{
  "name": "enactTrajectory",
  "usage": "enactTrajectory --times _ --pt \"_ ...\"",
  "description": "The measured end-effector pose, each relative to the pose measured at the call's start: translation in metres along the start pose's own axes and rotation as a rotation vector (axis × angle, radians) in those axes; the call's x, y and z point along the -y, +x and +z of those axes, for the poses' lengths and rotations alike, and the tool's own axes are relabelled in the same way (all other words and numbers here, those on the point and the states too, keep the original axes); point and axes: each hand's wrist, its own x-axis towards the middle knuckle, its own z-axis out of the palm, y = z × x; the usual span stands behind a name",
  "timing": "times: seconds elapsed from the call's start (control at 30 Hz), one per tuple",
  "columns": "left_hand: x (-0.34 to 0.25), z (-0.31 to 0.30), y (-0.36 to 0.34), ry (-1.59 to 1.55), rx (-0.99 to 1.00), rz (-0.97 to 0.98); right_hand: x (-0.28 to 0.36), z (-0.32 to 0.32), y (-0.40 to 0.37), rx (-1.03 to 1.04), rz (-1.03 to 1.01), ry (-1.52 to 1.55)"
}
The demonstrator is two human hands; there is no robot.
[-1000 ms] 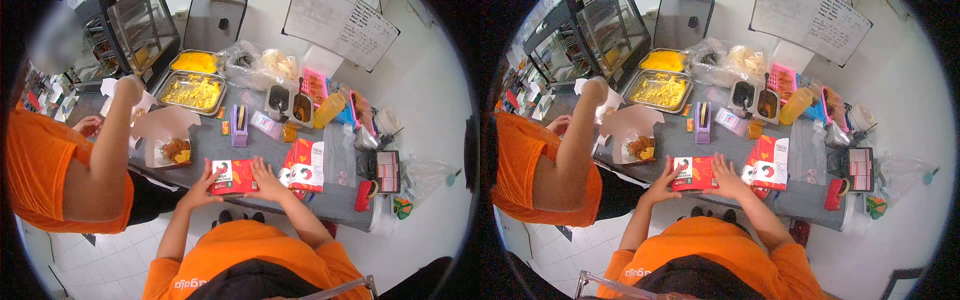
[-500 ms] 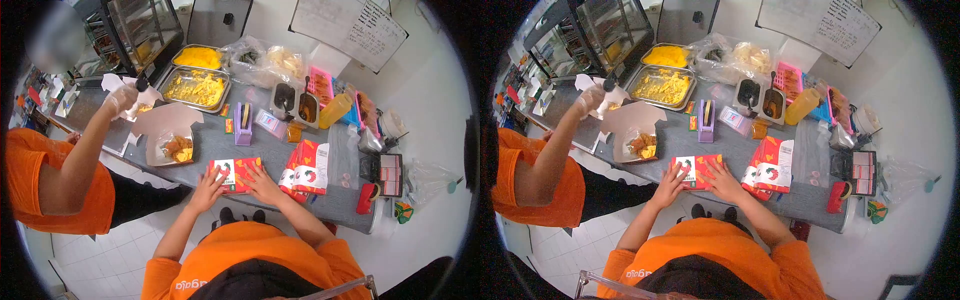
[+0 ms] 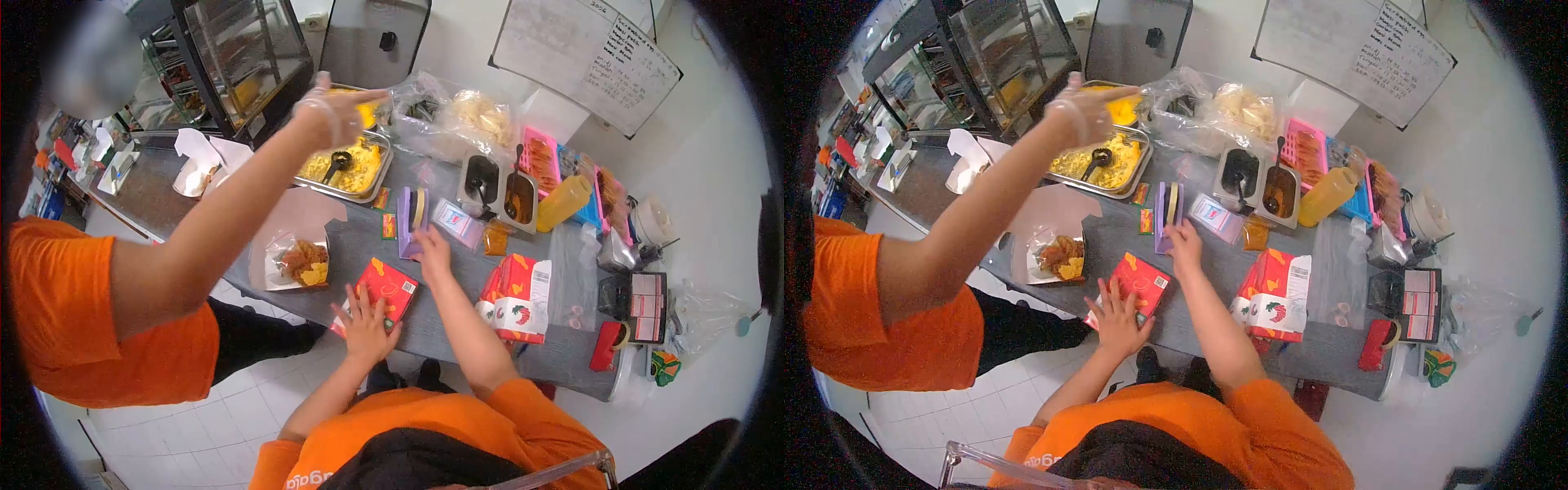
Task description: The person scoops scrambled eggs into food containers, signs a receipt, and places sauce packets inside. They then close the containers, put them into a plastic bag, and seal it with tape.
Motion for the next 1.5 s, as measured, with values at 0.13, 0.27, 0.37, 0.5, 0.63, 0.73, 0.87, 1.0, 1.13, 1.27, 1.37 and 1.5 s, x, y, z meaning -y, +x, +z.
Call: enactTrajectory --times 0.13,0.27,0.37,0.5,0.63,0.73,0.87,1.0,1.13,1.27,1.37,1.5 --pt "0.001 0.0 0.005 0.021 0.11 -0.005 -0.044 -0.02 -0.014 -0.231 -0.76 -0.44" --pt "0.002 -0.013 0.009 -0.016 0.203 -0.026 -0.029 -0.038 -0.024 -0.334 -0.668 -1.026" --pt "0.005 -0.017 0.011 -0.139 0.121 -0.089 0.001 -0.021 -0.1 0.099 -0.485 -0.765" --pt "-0.005 -0.031 0.007 -0.163 -0.008 -0.033 0.007 -0.004 -0.156 0.347 -0.39 -0.922" --pt "-0.009 -0.05 0.009 -0.403 -0.064 -0.042 0.015 -0.011 -0.166 0.203 -0.377 -0.972" --pt "-0.006 -0.042 0.009 -0.815 -0.049 -0.074 -0.019 -0.031 -0.162 0.075 -0.513 -0.893" --pt "-0.005 -0.014 0.013 -0.84 -0.033 -0.021 -0.018 -0.044 -0.154 -0.082 -0.442 -0.628" --pt "0.033 0.0 0.029 -0.885 -0.185 -0.194 -0.005 -0.06 -0.139 -0.4 -0.827 -0.971" --pt "0.041 -0.015 0.028 -0.043 -0.221 -0.407 0.012 -0.023 -0.161 -0.182 -0.917 -1.028" --pt "0.037 -0.002 0.011 -0.16 -0.073 -0.285 0.008 0.015 -0.153 0.103 -0.914 -1.068" --pt "0.031 -0.005 -0.006 -0.416 -0.016 -0.069 0.01 0.042 -0.131 0.088 -1.001 -1.089" --pt "0.03 -0.046 -0.012 -0.481 -0.181 -0.06 0.023 0.06 -0.112 -0.078 -1.054 -1.285"
